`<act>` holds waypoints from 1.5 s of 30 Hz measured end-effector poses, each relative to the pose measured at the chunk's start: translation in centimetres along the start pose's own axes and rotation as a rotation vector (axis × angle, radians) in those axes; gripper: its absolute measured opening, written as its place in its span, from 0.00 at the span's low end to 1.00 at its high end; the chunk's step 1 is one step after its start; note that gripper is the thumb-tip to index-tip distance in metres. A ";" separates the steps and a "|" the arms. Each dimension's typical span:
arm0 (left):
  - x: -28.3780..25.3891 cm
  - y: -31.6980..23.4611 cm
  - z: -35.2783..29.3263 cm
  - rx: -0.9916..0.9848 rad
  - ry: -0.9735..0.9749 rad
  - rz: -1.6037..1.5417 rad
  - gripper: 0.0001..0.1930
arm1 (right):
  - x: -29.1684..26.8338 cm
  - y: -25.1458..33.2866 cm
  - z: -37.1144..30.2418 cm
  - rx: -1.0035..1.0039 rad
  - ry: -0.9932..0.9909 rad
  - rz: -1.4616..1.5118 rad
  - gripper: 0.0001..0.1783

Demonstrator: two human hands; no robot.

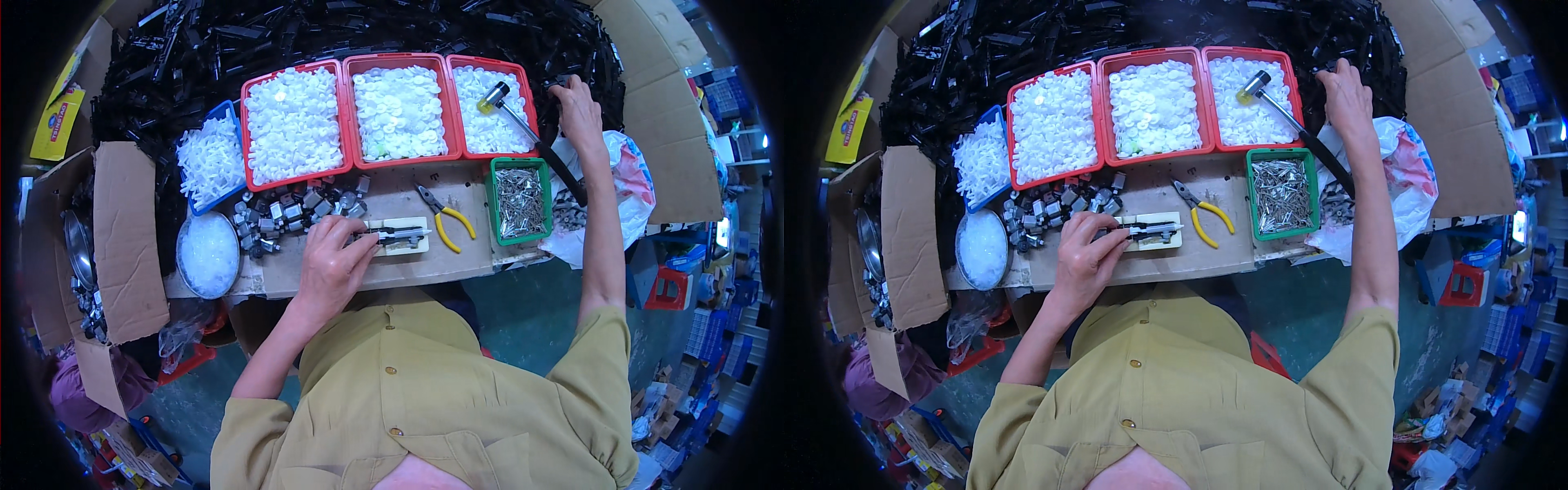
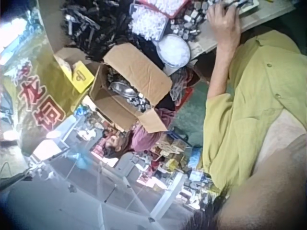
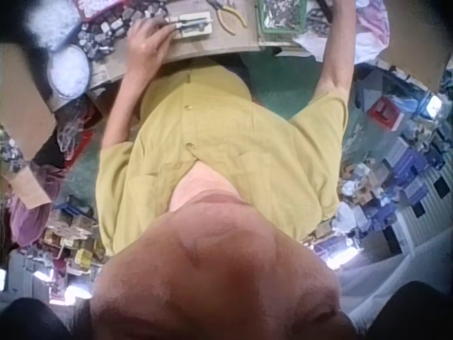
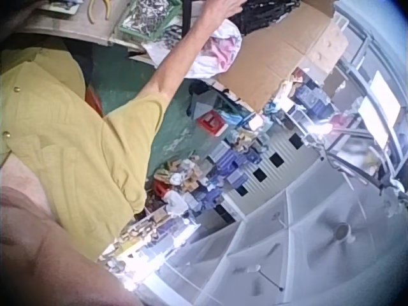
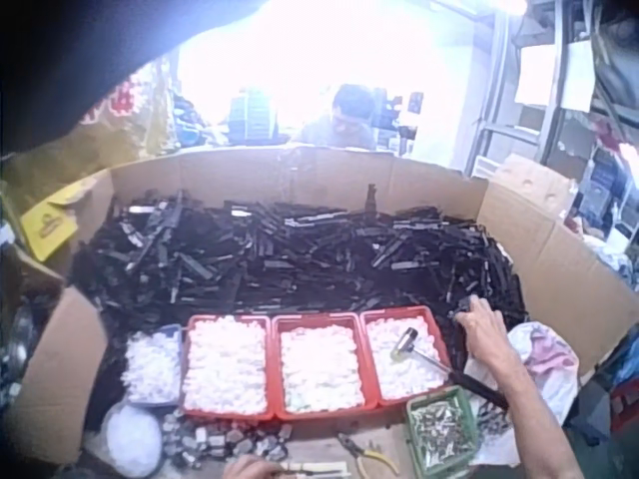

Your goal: The person assembles small metal lock bodies by inserting pins and white plastic components into a wooden jig. They use pliers to adjust parts and a hammer to tap components into place, repeating the process for multiple units.

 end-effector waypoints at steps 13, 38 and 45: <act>-1.4 -1.4 2.1 -0.004 -0.081 -0.025 0.11 | -4.8 0.7 0.3 0.080 -0.445 0.588 0.07; -0.9 1.1 0.7 -0.690 -0.228 -1.120 0.15 | -10.4 20.4 -11.3 -0.219 0.075 1.220 0.17; -3.6 2.4 -1.9 -0.561 -0.311 -0.613 0.15 | -8.1 22.3 -13.1 -0.219 0.094 1.290 0.15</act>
Point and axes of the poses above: each hand's wrist, its own z-axis towards the middle knuckle, its own x-axis out of the palm, y = z × x, the point moved 3 cm from there along z, towards the middle knuckle
